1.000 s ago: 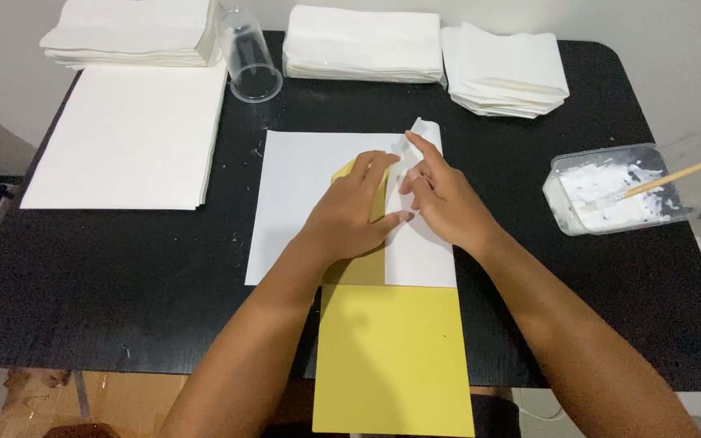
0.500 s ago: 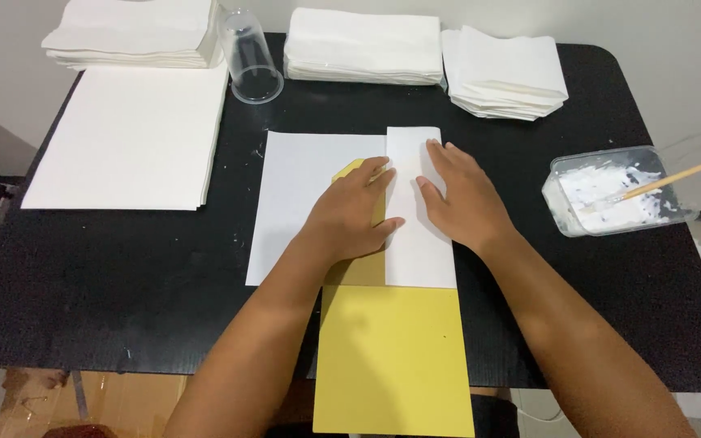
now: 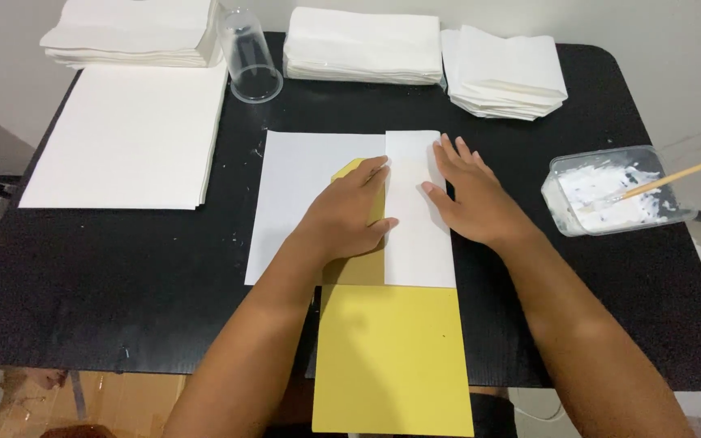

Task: Folding paper sheets and applying glue with a brush to assemble bags

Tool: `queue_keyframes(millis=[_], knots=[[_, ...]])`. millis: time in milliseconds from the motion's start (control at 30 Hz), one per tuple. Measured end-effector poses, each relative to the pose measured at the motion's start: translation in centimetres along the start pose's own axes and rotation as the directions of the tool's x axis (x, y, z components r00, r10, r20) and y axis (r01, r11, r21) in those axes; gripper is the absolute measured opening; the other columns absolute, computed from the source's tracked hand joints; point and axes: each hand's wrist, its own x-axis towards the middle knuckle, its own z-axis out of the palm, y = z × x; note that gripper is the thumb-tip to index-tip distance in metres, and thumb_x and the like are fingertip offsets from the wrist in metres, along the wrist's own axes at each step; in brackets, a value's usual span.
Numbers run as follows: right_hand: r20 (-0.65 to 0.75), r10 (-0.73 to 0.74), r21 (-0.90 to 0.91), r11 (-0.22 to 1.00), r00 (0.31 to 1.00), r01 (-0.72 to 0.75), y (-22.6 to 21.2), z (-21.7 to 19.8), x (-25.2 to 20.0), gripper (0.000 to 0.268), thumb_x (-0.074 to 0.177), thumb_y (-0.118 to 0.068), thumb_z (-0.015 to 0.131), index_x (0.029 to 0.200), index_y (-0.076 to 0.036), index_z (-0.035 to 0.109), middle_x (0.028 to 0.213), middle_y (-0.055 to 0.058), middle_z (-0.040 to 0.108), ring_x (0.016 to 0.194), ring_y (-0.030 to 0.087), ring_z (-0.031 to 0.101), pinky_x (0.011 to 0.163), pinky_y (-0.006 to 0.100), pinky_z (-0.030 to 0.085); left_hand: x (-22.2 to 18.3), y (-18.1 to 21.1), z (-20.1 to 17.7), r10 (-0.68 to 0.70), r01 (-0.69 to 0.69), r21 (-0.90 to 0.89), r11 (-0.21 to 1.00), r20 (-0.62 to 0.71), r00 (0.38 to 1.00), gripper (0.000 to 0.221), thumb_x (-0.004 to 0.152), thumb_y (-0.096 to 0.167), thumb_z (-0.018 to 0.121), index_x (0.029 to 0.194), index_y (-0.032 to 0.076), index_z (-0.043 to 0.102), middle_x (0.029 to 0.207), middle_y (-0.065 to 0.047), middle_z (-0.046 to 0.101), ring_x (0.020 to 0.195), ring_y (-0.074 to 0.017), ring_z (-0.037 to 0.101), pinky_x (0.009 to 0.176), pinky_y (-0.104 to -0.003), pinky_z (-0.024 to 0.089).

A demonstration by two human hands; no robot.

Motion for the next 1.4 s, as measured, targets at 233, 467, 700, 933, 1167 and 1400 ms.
queue_keyframes(millis=[233, 467, 700, 933, 1167, 1400], knots=[[0.163, -0.004, -0.157, 0.987, 0.987, 0.030, -4.0, -2.4, -9.8, 0.059, 0.100, -0.032, 0.053, 0.149, 0.002, 0.048, 0.156, 0.026, 0.045, 0.147, 0.040, 0.040, 0.123, 0.052, 0.028, -0.3, 0.3, -0.1, 0.000, 0.000, -0.001, 1.000, 0.003, 1.000, 0.074, 0.096, 0.034, 0.062, 0.158, 0.005, 0.037, 0.166, -0.015, 0.032, 0.151, -0.0306, 0.038, 0.124, -0.046, 0.029], [-0.071, -0.156, -0.319, 0.939, 0.985, 0.126, -1.2, 6.8, -14.5, 0.074, 0.100, -0.051, 0.053, 0.149, 0.003, 0.044, 0.156, 0.022, 0.044, 0.147, 0.035, 0.040, 0.117, 0.045, 0.034, 1.1, -2.5, 2.5, 0.178, -0.180, -0.022, 0.983, -0.090, 0.980, 0.077, 0.097, 0.035, 0.059, 0.155, -0.006, 0.031, 0.170, -0.009, 0.019, 0.146, -0.0343, 0.036, 0.114, -0.046, 0.035], [-0.336, -0.321, -0.379, 0.907, 0.885, 0.185, -1.5, 8.1, -15.3, 0.060, 0.100, -0.035, 0.055, 0.147, 0.002, 0.049, 0.155, 0.017, 0.050, 0.145, 0.035, 0.046, 0.118, 0.048, 0.037, 0.6, -1.6, 2.1, 0.110, -0.112, -0.051, 0.992, -0.028, 0.994, 0.076, 0.098, 0.033, 0.052, 0.159, -0.001, 0.023, 0.173, -0.007, 0.014, 0.152, -0.0319, 0.027, 0.117, -0.047, 0.030], [-0.310, -0.300, -0.325, 0.925, 0.902, 0.196, -1.7, 8.0, -15.4, 0.058, 0.102, -0.033, 0.052, 0.146, 0.003, 0.049, 0.156, 0.019, 0.049, 0.145, 0.035, 0.045, 0.120, 0.048, 0.035, 0.0, -0.8, 1.8, 0.152, -0.153, -0.011, 0.988, -0.081, 0.985, 0.076, 0.094, 0.027, 0.050, 0.161, 0.003, 0.021, 0.173, -0.010, 0.011, 0.143, -0.0396, 0.039, 0.110, -0.049, 0.040], [-0.331, -0.308, -0.335, 0.922, 0.892, 0.194, -1.9, 7.8, -15.3, 0.059, 0.100, -0.030, 0.054, 0.147, 0.004, 0.049, 0.154, 0.020, 0.051, 0.143, 0.035, 0.048, 0.119, 0.047, 0.037, 1.4, 0.7, 6.5, 0.688, -0.627, 0.304, 0.718, -0.176, 0.704, 0.077, 0.079, 0.007, 0.058, 0.155, 0.011, 0.045, 0.166, -0.010, 0.038, 0.152, -0.0336, 0.039, 0.121, -0.056, 0.032], [-0.314, -0.288, -0.299, 0.934, 0.905, 0.194, -1.9, 7.8, -15.5, 0.057, 0.102, -0.031, 0.051, 0.147, 0.005, 0.048, 0.155, 0.021, 0.049, 0.146, 0.035, 0.043, 0.120, 0.049, 0.034, 6.2, 0.2, 7.1, 0.523, -0.500, 0.268, 0.823, -0.018, 0.852, 0.064, 0.105, 0.044, 0.035, 0.158, 0.008, 0.035, 0.164, -0.011, 0.037, 0.149, -0.0268, 0.038, 0.119, -0.047, 0.028]])
